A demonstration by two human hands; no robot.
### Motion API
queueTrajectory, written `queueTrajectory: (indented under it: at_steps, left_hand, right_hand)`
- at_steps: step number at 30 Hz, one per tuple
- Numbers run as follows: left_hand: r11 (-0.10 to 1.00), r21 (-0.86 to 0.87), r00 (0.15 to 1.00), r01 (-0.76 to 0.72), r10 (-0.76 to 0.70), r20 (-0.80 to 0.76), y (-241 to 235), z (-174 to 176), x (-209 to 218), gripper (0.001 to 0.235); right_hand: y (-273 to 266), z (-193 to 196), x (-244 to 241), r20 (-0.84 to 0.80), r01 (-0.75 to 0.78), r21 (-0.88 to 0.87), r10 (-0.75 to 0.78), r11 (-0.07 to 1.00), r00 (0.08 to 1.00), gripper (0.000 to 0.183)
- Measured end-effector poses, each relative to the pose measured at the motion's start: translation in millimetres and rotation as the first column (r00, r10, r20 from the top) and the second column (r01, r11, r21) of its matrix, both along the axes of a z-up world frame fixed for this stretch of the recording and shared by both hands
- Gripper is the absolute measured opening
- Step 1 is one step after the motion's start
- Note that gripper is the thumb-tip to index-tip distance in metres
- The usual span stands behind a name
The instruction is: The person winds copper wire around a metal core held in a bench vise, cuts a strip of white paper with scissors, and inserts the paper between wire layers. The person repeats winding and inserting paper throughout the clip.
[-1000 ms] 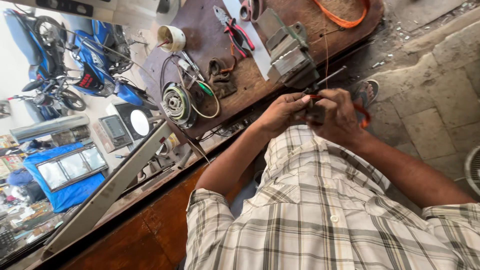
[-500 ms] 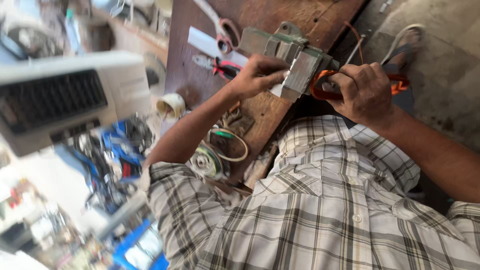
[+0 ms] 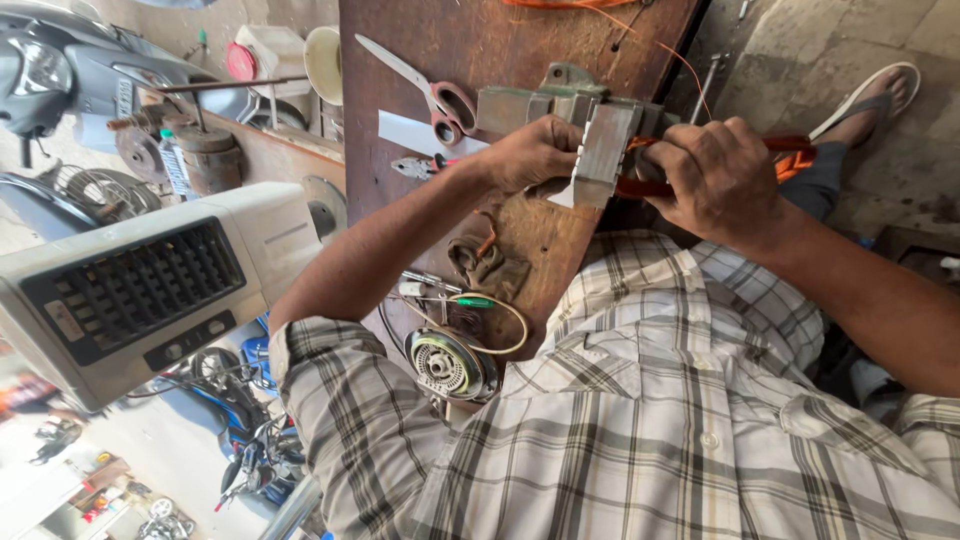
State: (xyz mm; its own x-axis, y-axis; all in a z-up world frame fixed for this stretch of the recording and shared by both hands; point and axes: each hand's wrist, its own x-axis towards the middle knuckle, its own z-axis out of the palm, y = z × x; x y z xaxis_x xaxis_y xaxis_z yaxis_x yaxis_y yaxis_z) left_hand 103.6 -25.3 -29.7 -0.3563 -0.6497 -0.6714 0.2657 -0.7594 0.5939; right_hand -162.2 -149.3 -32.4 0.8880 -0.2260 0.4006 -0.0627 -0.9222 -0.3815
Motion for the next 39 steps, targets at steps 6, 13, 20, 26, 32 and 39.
queueTrajectory:
  at_steps: [6, 13, 20, 26, 32, 39]
  left_hand:
    - [0.999, 0.023, 0.998, -0.037, 0.036, 0.044, -6.3, 6.8, -5.6, 0.014]
    - [0.999, 0.016, 0.996, -0.041, 0.04, 0.075, 2.6, -2.4, -3.2, 0.013]
    - [0.996, 0.05, 0.988, -0.071, 0.063, 0.143, 1.7, 7.5, -6.4, 0.01]
    - [0.98, 0.057, 0.981, -0.189, 0.185, 0.058, 15.7, -5.4, -5.8, 0.01]
    - [0.947, 0.054, 0.945, -0.316, 0.309, 0.104, 38.6, 17.8, 26.5, 0.023]
    - [0.711, -0.448, 0.486, 0.541, 0.17, 0.857, 12.6, 36.8, 24.9, 0.032]
  right_hand:
    - [-0.9, 0.2, -1.8, -0.066, -0.008, 0.006, 0.009, 1.0, 0.998, 0.068]
    - [-0.7, -2.7, -0.4, -0.043, -0.015, -0.028, 0.014, 0.999, 0.999, 0.061]
    - [-6.3, 3.6, 2.9, -0.018, -0.026, -0.106, 0.025, 0.994, 1.0, 0.05]
    - [-5.8, 14.7, -0.6, 0.028, 0.0, -0.059, 0.002, 0.998, 1.0, 0.038]
    - [-0.3, 23.8, 15.7, 0.004, -0.013, -0.15, 0.014, 0.989, 1.0, 0.017]
    - [-2.0, 28.7, 22.2, -0.017, -0.068, -0.128, 0.066, 0.989, 0.998, 0.019]
